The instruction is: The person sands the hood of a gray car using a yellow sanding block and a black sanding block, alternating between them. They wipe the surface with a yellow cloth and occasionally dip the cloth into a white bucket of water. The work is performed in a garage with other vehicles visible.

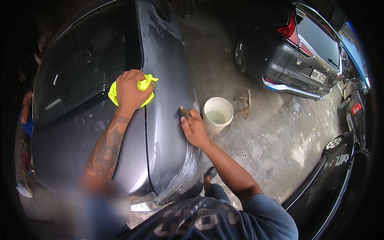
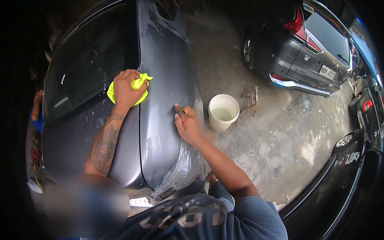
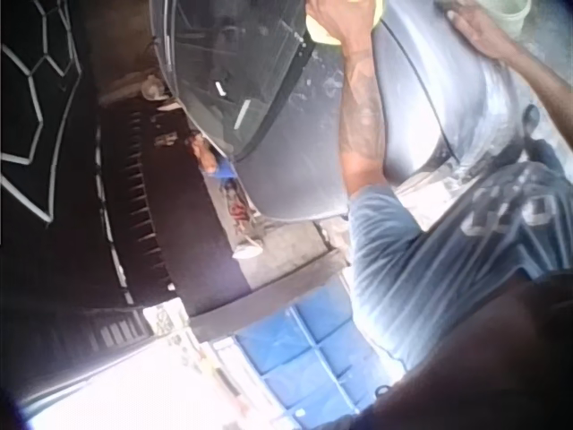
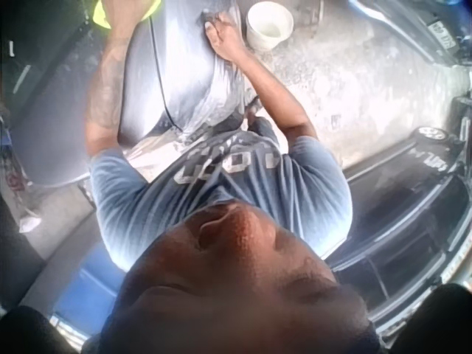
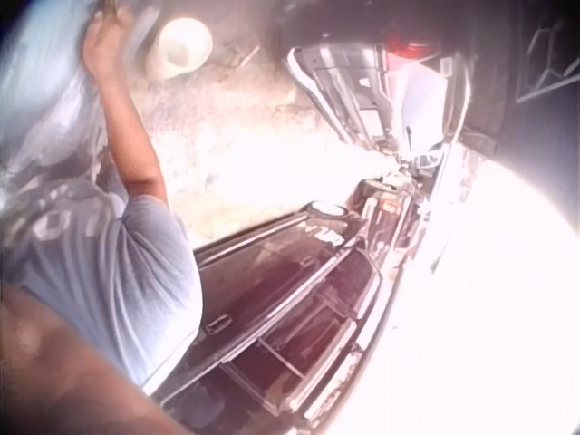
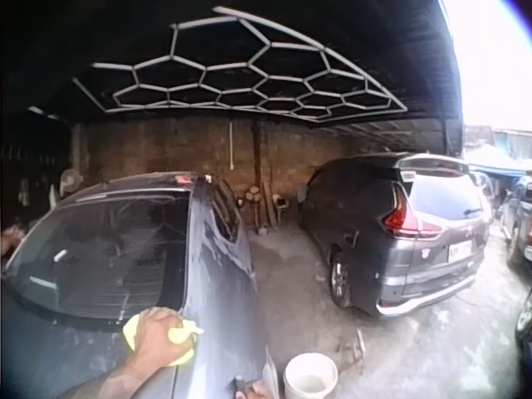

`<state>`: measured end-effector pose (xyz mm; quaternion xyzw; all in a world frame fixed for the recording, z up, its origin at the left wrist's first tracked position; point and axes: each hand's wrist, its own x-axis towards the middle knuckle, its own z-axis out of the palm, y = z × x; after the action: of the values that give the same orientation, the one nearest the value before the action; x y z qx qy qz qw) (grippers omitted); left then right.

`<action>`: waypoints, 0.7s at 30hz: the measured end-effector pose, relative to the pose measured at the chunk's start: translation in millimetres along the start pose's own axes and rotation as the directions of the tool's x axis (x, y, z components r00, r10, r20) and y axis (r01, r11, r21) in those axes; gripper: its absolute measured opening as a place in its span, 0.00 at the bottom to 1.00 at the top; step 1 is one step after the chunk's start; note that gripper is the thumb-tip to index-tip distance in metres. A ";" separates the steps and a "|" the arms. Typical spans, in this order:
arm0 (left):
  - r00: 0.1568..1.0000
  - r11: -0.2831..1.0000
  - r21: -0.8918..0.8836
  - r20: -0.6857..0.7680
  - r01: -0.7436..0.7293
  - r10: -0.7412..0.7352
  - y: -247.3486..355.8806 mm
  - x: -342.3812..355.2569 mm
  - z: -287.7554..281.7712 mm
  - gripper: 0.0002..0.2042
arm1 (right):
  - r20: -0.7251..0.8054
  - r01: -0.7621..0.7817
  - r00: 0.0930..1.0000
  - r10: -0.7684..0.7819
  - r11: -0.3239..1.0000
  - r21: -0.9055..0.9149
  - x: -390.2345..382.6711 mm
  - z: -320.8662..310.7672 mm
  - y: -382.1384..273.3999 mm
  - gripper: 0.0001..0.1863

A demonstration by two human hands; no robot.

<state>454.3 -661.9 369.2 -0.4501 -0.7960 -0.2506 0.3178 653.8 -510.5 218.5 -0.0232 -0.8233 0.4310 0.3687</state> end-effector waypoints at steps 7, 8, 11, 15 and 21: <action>0.999 0.999 0.002 0.035 0.039 -0.039 5.7 -3.5 -2.5 0.12 | -0.001 -0.106 0.994 0.109 0.969 -0.221 20.1 -6.6 20.1 0.13; 0.999 0.999 -0.006 0.029 0.036 -0.035 3.1 -3.1 -0.9 0.12 | 0.011 -0.056 0.998 0.059 0.982 -0.181 13.3 -7.4 6.1 0.14; 0.999 0.999 -0.023 0.013 0.037 -0.037 4.0 -0.6 0.2 0.13 | -0.005 0.057 0.998 -0.057 0.996 -0.070 -39.0 -2.4 -47.1 0.11; 0.999 0.999 -0.016 0.028 0.038 -0.038 1.4 -2.2 0.1 0.12 | 0.015 -0.041 0.999 0.044 0.986 -0.160 -2.2 -6.2 -4.8 0.14; 1.000 1.000 0.000 -0.014 0.013 -0.013 0.7 -1.4 -0.4 0.13 | 0.036 0.066 0.997 -0.063 0.994 -0.088 -43.9 -6.7 -60.2 0.10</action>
<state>455.6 -662.6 368.6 -0.4431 -0.7966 -0.2560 0.3218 706.8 -559.3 238.9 -0.0059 -0.8480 0.3822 0.3671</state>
